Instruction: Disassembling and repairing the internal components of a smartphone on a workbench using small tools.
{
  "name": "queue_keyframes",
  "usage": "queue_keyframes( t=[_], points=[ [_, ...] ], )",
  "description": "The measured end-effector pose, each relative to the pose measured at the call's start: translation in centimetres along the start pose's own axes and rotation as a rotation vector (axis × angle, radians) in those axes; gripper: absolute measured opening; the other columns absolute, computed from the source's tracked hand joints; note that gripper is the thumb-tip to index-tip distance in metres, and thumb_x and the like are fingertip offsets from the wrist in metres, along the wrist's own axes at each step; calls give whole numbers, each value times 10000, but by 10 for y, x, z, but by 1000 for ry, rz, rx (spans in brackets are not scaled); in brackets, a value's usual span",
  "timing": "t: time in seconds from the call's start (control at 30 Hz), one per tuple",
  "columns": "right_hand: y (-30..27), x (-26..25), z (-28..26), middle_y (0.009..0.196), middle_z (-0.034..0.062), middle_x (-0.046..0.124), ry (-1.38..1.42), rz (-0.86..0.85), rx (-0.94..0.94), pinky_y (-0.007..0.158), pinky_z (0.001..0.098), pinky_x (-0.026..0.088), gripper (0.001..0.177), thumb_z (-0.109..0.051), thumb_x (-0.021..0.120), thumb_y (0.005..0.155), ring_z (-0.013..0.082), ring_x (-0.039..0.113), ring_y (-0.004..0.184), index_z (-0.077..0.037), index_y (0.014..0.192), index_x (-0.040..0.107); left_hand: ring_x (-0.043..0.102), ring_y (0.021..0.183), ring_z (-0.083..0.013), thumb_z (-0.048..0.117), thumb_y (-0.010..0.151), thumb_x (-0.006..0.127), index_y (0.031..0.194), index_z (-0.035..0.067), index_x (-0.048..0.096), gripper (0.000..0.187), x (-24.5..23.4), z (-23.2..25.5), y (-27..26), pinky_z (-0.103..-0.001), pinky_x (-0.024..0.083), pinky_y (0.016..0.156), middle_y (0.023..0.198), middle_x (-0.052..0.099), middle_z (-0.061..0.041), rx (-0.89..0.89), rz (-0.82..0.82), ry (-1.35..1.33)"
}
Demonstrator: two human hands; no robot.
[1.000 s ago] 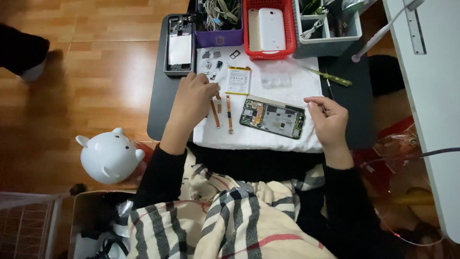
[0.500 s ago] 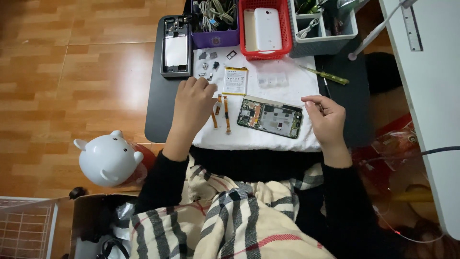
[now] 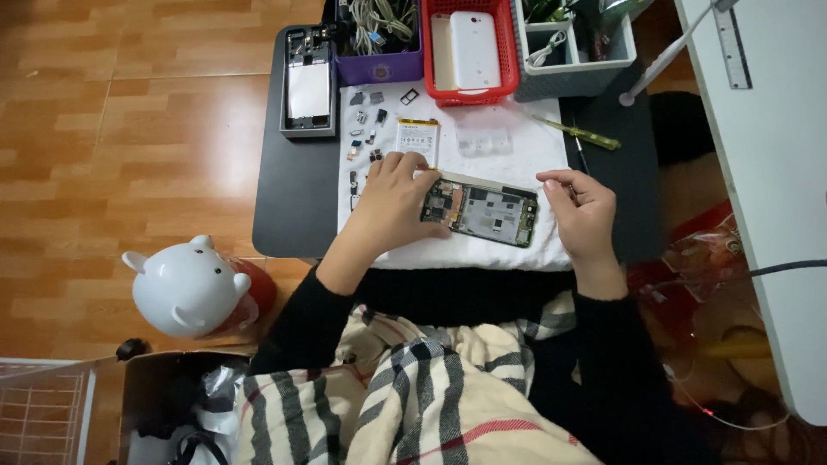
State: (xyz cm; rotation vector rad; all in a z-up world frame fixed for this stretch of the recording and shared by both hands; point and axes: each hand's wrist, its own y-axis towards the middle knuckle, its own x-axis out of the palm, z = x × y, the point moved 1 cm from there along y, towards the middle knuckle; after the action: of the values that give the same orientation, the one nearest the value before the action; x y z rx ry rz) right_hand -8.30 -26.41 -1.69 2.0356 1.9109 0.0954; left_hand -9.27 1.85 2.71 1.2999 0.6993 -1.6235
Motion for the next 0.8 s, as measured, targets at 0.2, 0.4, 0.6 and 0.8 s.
queue_keyframes(
  t=[0.2,0.4,0.6,0.8],
  points=[
    [0,-1,-3,551,-6,432,-11,5,-3,521,202,342,133,-1,674,994,38,363,529,-9,1057,791,536,1172,-354,518,626,944,1243,31,660,836,11,-7,0,-478,433,982,1138,599,-137,47,15,-28],
    [0,-1,11,531,-12,407,12,8,-5,507,207,307,138,17,661,975,42,345,525,26,1055,773,517,1166,-353,509,639,940,1229,24,623,827,15,-10,-1,-469,413,968,1129,575,-131,57,1,-62],
    [2,0,7,546,-12,445,15,13,-7,515,194,320,129,-3,676,976,33,368,532,18,1055,775,510,1181,-343,568,654,912,1264,47,580,869,16,-11,-1,-460,403,958,1139,566,-122,48,-14,-75],
    [-8,-16,22,610,-20,467,101,226,-21,532,193,346,286,-163,496,1076,50,379,515,13,1162,704,537,1159,-340,562,664,909,1269,32,653,845,10,-7,-4,-472,403,960,1147,615,-141,42,-6,-29]
  ],
)
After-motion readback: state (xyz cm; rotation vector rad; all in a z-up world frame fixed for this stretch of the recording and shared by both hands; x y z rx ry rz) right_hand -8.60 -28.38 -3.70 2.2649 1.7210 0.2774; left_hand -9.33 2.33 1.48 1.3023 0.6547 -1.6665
